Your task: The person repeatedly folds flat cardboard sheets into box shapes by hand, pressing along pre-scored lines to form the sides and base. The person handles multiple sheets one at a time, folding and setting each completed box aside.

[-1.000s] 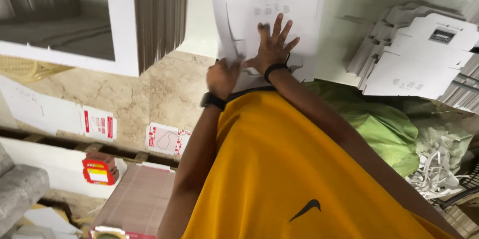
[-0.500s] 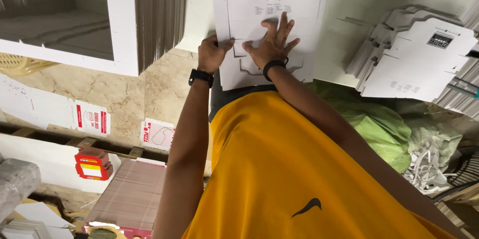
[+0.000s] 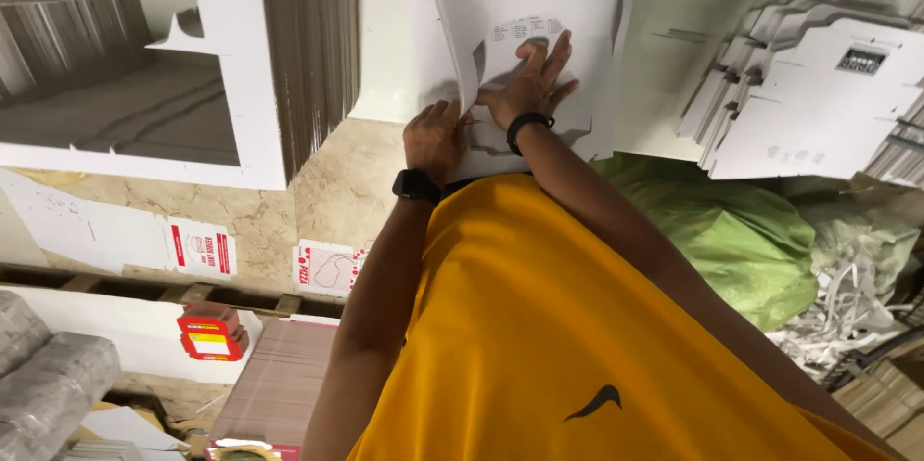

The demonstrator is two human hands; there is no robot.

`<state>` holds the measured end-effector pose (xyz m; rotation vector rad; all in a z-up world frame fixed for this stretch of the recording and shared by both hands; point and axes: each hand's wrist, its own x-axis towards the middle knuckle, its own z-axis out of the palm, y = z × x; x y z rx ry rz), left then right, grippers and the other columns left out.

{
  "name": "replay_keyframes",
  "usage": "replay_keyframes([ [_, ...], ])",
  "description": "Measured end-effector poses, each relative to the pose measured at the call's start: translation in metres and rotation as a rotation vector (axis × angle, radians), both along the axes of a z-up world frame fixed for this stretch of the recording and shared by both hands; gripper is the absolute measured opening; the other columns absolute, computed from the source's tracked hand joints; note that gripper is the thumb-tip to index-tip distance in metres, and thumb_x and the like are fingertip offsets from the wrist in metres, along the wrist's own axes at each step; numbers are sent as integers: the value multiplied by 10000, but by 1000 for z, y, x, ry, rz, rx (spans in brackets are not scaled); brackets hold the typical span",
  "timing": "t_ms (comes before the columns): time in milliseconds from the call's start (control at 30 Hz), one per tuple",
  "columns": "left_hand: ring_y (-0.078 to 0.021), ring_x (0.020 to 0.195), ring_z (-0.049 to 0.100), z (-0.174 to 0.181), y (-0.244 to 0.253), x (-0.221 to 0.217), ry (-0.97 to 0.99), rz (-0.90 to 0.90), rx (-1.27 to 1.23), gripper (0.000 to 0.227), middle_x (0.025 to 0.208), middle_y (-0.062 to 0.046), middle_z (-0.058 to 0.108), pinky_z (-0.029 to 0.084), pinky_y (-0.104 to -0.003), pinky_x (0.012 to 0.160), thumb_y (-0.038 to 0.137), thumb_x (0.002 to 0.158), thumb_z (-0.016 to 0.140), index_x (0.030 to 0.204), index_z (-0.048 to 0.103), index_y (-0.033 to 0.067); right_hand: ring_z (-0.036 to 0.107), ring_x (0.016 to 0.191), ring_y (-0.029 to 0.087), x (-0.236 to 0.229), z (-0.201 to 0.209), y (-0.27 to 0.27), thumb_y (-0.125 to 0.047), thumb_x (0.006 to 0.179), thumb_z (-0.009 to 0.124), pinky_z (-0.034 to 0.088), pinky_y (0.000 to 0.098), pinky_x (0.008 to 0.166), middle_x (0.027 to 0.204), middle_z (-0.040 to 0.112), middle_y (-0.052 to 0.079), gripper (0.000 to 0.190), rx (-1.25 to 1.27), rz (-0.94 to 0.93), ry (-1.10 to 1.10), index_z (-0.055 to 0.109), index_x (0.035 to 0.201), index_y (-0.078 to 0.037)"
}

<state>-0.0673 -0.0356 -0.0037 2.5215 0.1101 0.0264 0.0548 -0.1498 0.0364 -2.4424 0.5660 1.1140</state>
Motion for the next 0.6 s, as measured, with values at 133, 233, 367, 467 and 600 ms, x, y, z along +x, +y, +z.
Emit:
replay_keyframes([
  [133, -294, 659, 591, 13, 0, 5, 28, 17, -70, 61, 769, -76, 608, 450, -440, 479, 128, 954, 613, 981, 631, 76, -144, 1601, 254, 1, 2, 0, -241, 695, 948, -145, 541, 1268, 1682, -232, 72, 751, -1, -1, -2, 439, 1246, -260],
  [233, -330, 696, 640, 6, 6, 16, 299, 202, -189, 225, 790, -92, 678, 477, -470, 568, 302, 944, 618, 1038, 630, 99, -126, 1603, 256, 1, -2, -4, -256, 692, 952, -134, 543, 1266, 1685, -218, 70, 732, 14, -3, -21, 440, 1215, -256],
  [367, -169, 813, 667, -14, 36, 27, 650, 436, -507, 383, 893, -8, 738, 516, -338, 681, 461, 898, 701, 1104, 705, 138, -98, 1604, 288, -6, -13, -16, -351, 606, 1052, -138, 592, 1256, 1690, -181, 101, 873, 122, 33, -106, 436, 1215, -239],
  [467, -336, 1171, 646, 31, 35, 50, 792, 288, -375, 671, 1308, -83, 662, 551, -472, 900, 518, 856, 676, 1384, 528, 131, -147, 1586, 327, -6, 1, -14, -440, 566, 1050, -145, 601, 1254, 1676, -213, 128, 991, 121, 81, -73, 412, 1285, -202],
  [600, -452, 909, 674, -9, 15, 34, 833, 324, -173, 687, 1041, -223, 694, 547, -548, 675, 499, 895, 705, 1265, 381, 20, -173, 1578, 327, -10, -13, -7, -491, 567, 1048, -123, 624, 1262, 1661, -244, 133, 1011, 41, 137, -93, 378, 1265, -197],
])
